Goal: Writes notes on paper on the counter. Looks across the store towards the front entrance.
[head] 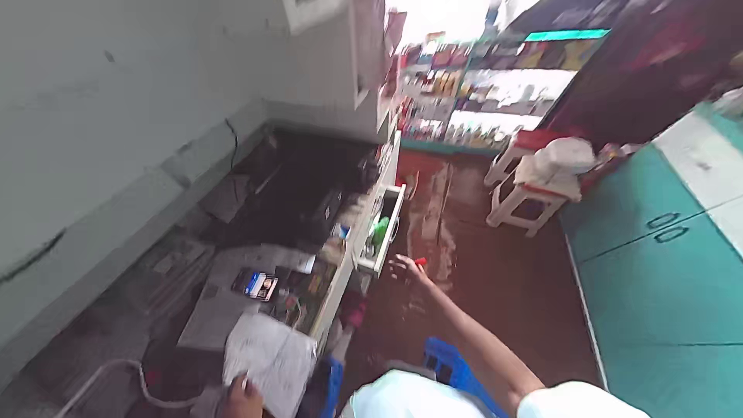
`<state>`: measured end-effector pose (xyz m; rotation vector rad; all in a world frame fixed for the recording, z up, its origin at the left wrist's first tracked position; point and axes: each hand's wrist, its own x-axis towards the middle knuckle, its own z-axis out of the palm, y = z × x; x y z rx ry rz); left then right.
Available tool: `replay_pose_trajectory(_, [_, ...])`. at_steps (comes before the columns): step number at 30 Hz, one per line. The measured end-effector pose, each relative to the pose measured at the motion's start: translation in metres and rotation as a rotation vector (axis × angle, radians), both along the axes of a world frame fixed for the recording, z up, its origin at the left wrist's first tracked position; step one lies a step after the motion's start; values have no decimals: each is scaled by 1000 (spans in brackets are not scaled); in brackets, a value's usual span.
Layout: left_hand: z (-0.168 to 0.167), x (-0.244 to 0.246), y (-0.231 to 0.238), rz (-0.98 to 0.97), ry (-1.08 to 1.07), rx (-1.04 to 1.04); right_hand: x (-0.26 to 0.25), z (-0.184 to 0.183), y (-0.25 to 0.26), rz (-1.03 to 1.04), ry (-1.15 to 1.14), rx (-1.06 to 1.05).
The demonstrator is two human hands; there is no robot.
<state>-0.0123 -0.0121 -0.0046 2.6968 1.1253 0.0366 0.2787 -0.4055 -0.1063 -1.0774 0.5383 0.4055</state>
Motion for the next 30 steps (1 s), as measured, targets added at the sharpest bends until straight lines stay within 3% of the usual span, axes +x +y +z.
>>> replay_pose_trajectory(2, [-16, -2, 2, -21, -60, -55, 7, -42, 3, 65, 19, -155])
replay_pose_trajectory(7, [-14, -10, -20, 37, -113, -249, 47, -118, 19, 458, -89, -689])
replay_pose_trajectory(10, [-21, -24, -26, 50, -97, -240, 61, -140, 40, 529, -63, -808])
replay_pose_trajectory(13, [-24, -31, -26, 119, -52, -273, 61, -114, 68, 355, 66, -649])
replay_pose_trajectory(16, [-23, -24, -31, 175, 7, -320, 66, -137, 76, 102, 156, -334])
replay_pose_trajectory(20, [-22, -12, -37, 214, 37, -483, 78, -143, 96, 113, 177, -149])
replay_pose_trajectory(23, [-29, -7, -47, 332, -109, -634, 87, -150, 110, 184, 126, -114])
replay_pose_trajectory(27, [-32, 2, -55, 594, -559, -1069, 98, -149, 142, 143, 182, -95])
replay_pose_trajectory(30, [-33, 10, -52, 714, -776, -1222, 102, -165, 127, 241, 163, -80])
